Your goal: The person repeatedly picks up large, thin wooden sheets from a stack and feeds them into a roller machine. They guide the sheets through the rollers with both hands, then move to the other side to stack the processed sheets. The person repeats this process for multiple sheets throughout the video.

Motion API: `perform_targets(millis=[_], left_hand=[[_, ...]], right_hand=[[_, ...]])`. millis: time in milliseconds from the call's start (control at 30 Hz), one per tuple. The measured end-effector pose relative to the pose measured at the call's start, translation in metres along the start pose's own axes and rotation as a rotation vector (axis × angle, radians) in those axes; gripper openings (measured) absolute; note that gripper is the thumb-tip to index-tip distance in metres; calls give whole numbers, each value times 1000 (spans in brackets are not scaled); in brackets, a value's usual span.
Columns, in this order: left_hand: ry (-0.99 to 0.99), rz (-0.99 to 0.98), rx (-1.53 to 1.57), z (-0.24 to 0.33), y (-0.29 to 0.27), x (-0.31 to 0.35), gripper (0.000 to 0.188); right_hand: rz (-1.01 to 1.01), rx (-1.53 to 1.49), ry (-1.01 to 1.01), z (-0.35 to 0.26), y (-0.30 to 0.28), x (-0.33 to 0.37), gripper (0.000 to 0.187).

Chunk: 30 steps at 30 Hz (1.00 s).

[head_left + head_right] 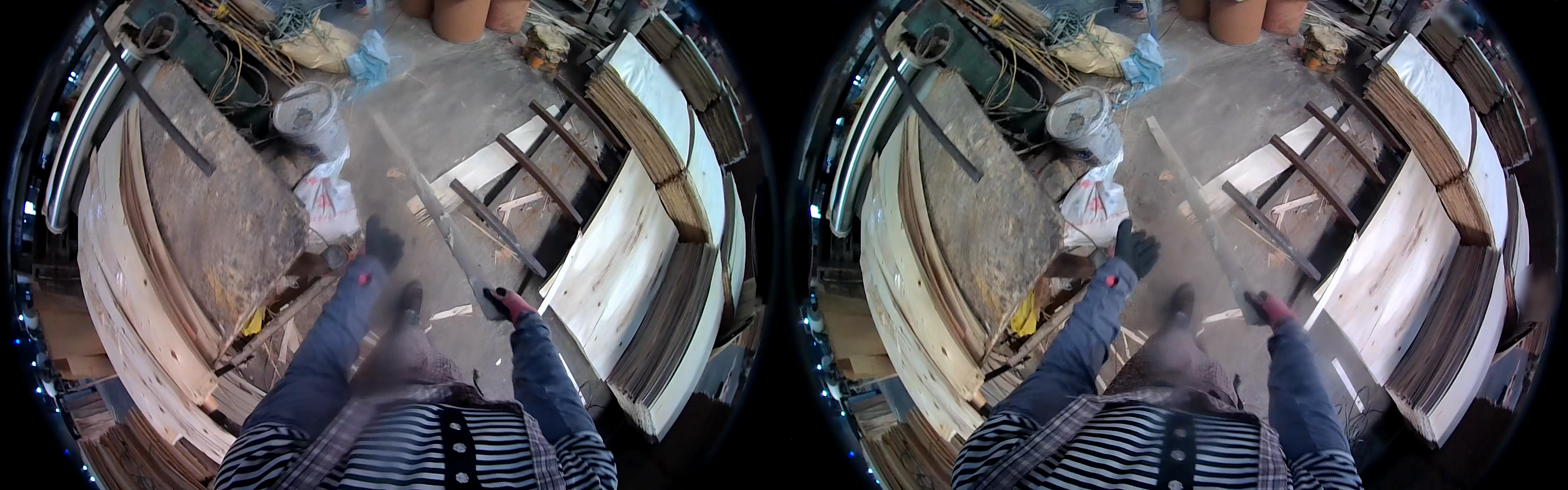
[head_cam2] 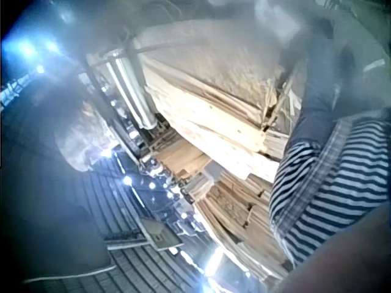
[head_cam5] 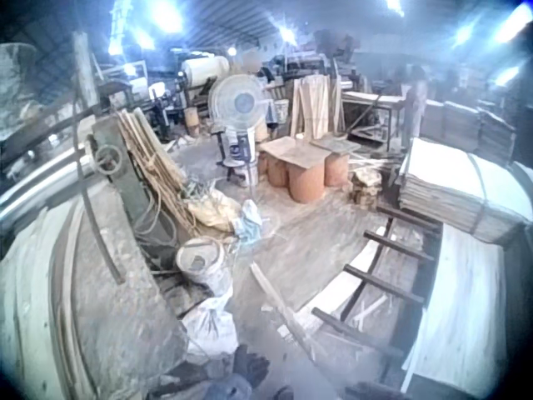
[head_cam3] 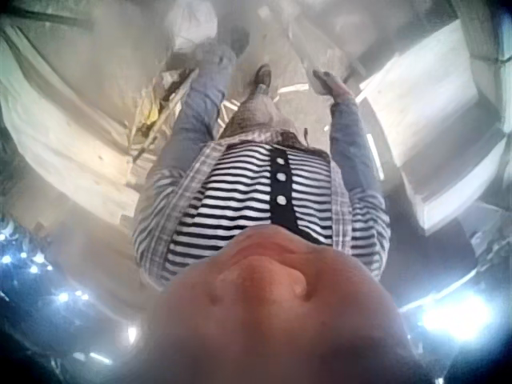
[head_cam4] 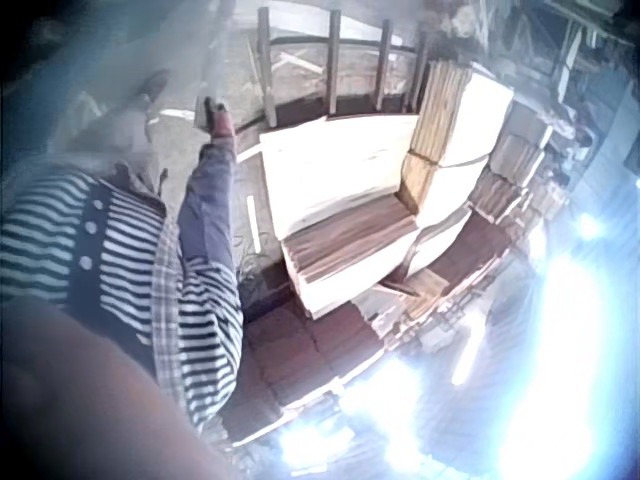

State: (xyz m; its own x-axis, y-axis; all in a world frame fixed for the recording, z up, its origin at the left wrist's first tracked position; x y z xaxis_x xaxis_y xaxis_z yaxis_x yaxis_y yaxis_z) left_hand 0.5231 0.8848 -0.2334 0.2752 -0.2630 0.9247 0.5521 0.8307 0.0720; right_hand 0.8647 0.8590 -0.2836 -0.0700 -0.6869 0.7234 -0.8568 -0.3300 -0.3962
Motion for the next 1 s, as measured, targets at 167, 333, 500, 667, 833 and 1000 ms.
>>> perform_targets(millis=[167,333,500,667,833,1000], left_hand=[[342,-201,-66,-39,-120,57,58],[844,-181,-371,-63,-240,164,41],[1217,247,-101,-89,-422,273,50],[1171,1579,-432,-119,-604,365,68],[781,1076,552,-243,-725,257,61],[952,754,588,-207,-741,252,53]], right_hand=[[700,380,-258,-27,-19,13,81],[711,-481,-434,-79,-75,106,59],[740,-466,-1007,-174,-72,158,60],[141,-148,-1286,-293,166,357,65],[-589,191,-1618,-265,405,537,69],[-858,210,-1529,-229,515,598,62]])
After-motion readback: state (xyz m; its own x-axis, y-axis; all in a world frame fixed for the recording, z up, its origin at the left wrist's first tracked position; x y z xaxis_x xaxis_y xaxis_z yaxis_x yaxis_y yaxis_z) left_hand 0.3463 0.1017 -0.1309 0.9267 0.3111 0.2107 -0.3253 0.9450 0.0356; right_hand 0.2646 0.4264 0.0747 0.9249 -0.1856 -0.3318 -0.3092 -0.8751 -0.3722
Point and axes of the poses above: each hand's wrist, its own x-axis away from the middle knuckle, its own y-axis out of the palm, z = x × y, the point moved 7 cm from there along -x, towards the middle knuckle, and after that the axes turned 15 degrees about z, right-handed, at the moved point
